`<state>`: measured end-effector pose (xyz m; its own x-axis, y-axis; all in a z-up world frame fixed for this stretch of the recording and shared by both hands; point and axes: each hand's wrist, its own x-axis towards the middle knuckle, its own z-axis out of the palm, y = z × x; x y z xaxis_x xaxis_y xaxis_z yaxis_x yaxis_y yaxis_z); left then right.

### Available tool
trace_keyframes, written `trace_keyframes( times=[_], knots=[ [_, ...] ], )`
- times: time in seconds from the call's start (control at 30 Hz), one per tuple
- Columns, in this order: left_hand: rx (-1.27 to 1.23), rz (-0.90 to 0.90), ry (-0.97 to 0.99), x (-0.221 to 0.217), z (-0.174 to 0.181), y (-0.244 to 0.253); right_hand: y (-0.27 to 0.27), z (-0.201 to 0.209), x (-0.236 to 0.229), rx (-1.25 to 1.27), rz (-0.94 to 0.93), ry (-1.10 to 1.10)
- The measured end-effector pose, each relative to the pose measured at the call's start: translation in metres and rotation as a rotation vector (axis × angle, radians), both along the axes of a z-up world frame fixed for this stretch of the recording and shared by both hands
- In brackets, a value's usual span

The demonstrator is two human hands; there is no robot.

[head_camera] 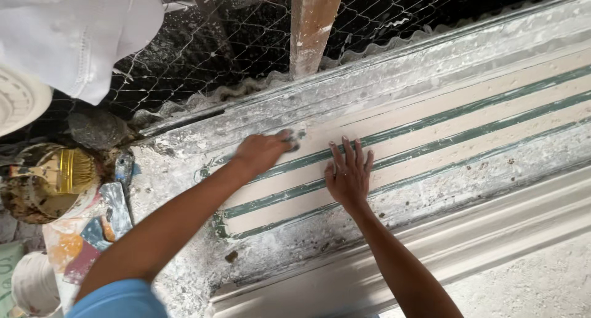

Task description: The person ties green plastic ties around a long rectangular mold to secure it. Then, the person uses a small brush to apply a white substance along the grooves of the mold.

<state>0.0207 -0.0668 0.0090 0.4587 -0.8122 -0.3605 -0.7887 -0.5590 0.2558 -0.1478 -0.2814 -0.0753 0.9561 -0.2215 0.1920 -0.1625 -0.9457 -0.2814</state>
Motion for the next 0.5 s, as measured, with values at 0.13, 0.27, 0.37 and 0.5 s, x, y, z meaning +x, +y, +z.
trace_keyframes(
  times=[0.13, 0.27, 0.37, 0.5],
  knots=[
    [-0.046, 0.022, 0.036, -0.001, -0.010, 0.015, 0.003, -0.009, -0.001, -0.010, -0.030, 0.009],
    [0.002, 0.051, 0.027, -0.004, -0.020, -0.018, 0.005, -0.005, -0.005, 0.006, -0.032, 0.042],
    [-0.046, 0.045, -0.004, 0.005, -0.011, -0.028, -0.002, 0.002, 0.003, 0.008, -0.005, 0.028],
    [0.023, 0.047, 0.046, -0.003, 0.002, 0.013, 0.003, -0.006, -0.002, -0.004, -0.023, 0.006]
  ],
)
